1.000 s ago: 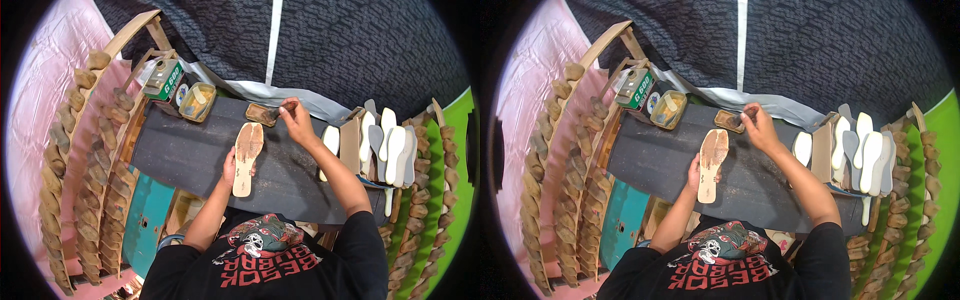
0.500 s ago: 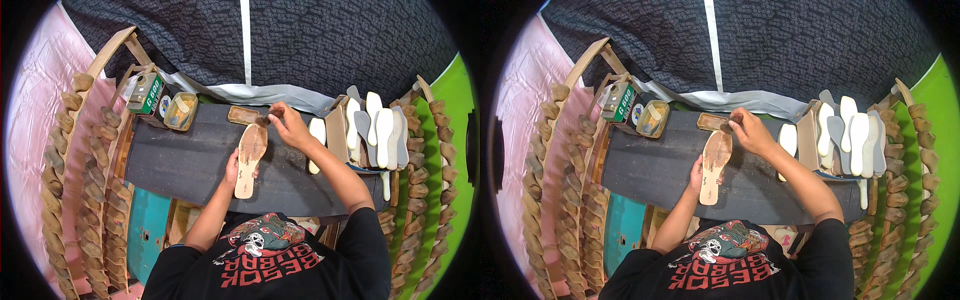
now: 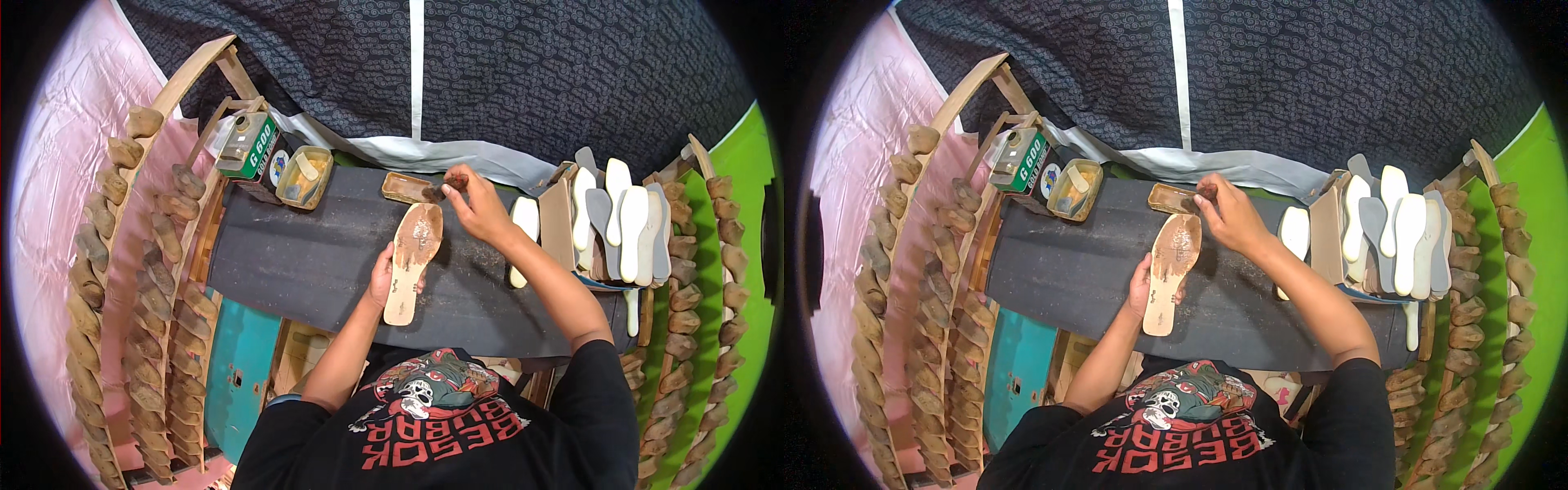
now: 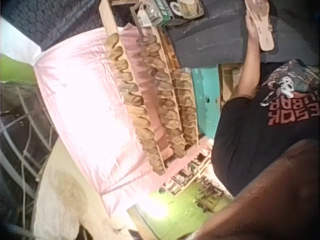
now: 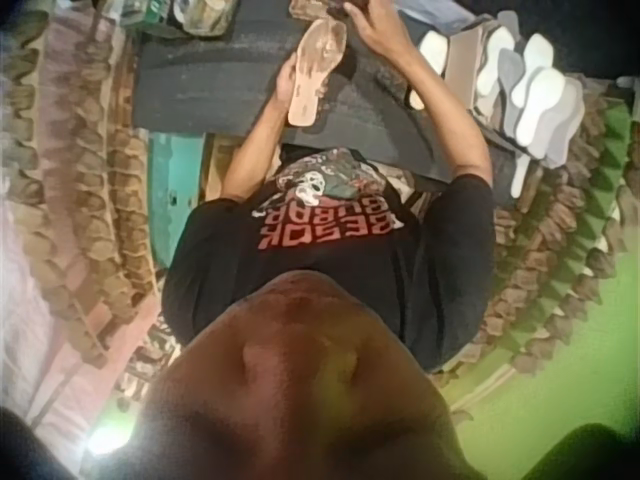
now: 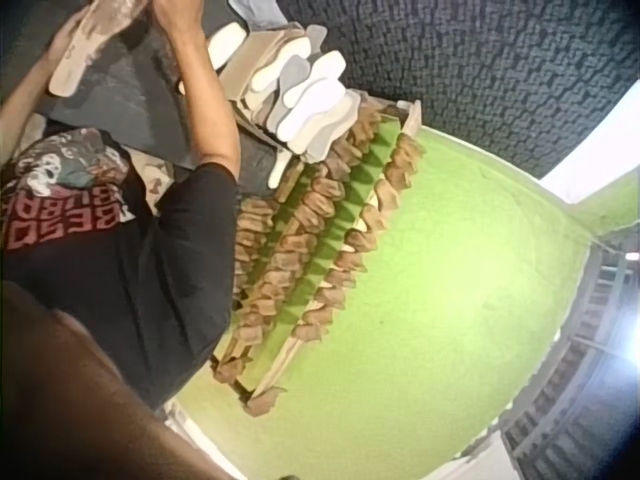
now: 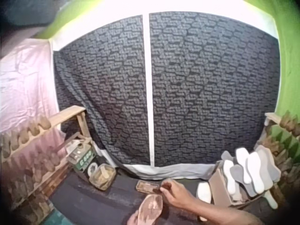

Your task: The person applies adhesive to shoe insoles using a brush, dips the brush into a small dish, and sorts through insoles in a basket.

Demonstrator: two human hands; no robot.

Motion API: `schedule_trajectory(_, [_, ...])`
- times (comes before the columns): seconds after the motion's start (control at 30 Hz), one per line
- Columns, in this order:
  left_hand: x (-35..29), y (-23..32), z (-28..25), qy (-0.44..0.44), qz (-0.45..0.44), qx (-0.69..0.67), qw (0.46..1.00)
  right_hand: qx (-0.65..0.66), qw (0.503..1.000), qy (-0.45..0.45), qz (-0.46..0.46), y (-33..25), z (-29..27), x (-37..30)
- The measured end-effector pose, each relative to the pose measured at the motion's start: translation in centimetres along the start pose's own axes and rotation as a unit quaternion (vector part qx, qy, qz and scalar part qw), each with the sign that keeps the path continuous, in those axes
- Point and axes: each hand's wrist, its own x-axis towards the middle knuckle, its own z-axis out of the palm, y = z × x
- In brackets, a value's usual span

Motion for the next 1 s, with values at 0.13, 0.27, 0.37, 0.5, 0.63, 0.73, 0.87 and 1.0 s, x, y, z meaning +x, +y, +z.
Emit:
schedule_trajectory(0.13, [-0.2, 0.0, 0.2, -0.014, 0.023, -0.007, 1.0, 0.016, 0.999, -0.002, -0.042, -1.5, 1.3, -0.5])
schedule_trajectory(0.27, [-0.1, 0.4, -0.3, 0.009, 0.014, -0.018, 1.0, 0.014, 0.996, 0.053, -0.077, -1.7, 0.7, 0.2])
schedule_trajectory(0.37, [-0.2, 0.6, -0.5, -0.004, 0.013, -0.022, 1.0, 0.039, 0.996, 0.06, -0.048, -1.3, 0.4, 0.8])
schedule_trajectory(0.5, [0.0, 0.8, -0.2, 0.008, -0.001, 0.016, 1.0, 0.035, 0.999, 0.006, 0.017, 0.1, 0.1, 0.3])
schedule_trajectory(0.63, [0.1, 0.4, 0.0, -0.015, -0.011, 0.017, 1.0, 0.061, 0.998, 0.014, 0.005, -0.5, 0.5, 0.0])
schedule_trajectory(0.73, [0.2, 0.3, 0.2, -0.002, -0.009, 0.016, 1.0, 0.045, 0.999, -0.009, 0.006, -1.2, 0.6, 0.3])
schedule_trajectory(0.87, [0.3, 0.4, 0.0, 0.009, -0.02, 0.012, 1.0, 0.001, 1.0, -0.023, 0.0, 0.2, -0.4, 0.6])
schedule_trajectory(1.0, [0.3, 0.4, 0.0, -0.008, -0.024, 0.028, 0.999, 0.036, 0.999, -0.002, 0.022, -0.2, -0.7, 0.3])
